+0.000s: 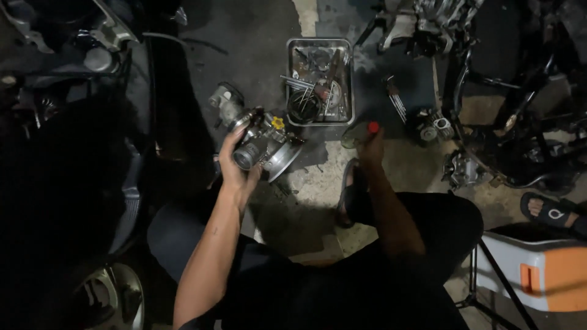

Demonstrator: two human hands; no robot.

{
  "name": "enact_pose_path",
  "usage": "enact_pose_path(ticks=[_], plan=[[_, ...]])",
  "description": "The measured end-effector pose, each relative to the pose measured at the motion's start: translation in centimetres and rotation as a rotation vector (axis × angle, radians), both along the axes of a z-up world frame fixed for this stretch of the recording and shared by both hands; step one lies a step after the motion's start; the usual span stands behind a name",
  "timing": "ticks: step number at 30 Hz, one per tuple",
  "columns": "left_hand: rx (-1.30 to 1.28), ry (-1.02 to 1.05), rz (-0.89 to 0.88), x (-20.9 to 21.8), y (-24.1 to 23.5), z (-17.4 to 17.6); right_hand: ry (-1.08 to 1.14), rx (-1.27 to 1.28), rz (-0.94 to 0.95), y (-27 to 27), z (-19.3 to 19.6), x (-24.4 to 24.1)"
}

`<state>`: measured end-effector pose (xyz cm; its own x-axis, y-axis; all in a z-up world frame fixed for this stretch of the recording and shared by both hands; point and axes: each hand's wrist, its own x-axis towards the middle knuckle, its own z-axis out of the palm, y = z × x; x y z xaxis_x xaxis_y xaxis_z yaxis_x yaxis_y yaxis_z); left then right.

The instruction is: Cleaning a motorcycle carburetor using a brush and cleaning fluid in a workshop environment.

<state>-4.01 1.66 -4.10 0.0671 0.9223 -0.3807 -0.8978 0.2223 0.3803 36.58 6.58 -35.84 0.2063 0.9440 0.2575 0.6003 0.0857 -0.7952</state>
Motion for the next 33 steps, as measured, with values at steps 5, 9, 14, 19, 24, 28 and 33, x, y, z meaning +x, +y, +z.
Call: enact_pose_path(ticks=[5,9,14,19,24,28,33], plan=[[-0.094,0.080,0.072,-0.3,0.2,-0.5,0.659,-0.572,-0.368,0.0,-0.9,0.8],[-0.105,0.120,0.102,-0.4,0.3,-1.6,0.061,-0.534,-0.245,-1.5,1.0,-0.5],[-0.110,0.126,0.052,-0.3,0.4,-1.1,0.202,-0.664,-0.349,-0.6,-0.2,0.8],[-0.005,0.116,-0.050,0.2,0.1,0.5,0.190,-0.698,-0.352,-2.3,3.4,-0.9],[-0.072,0.151,-0.024,0.0,0.0,-1.1,0.278,-0.372,-0.255,-2.6,1.1,1.3],[-0.067,0.175,-0.055,0.2,-0.2,0.1,0.395,-0.538,-0.379,-3.2,5.0,-0.3],[0.062,0.329,-0.032,1.4,-1.5,4.5,0.165,-0.633,-0.280,-2.6,1.3,1.8]])
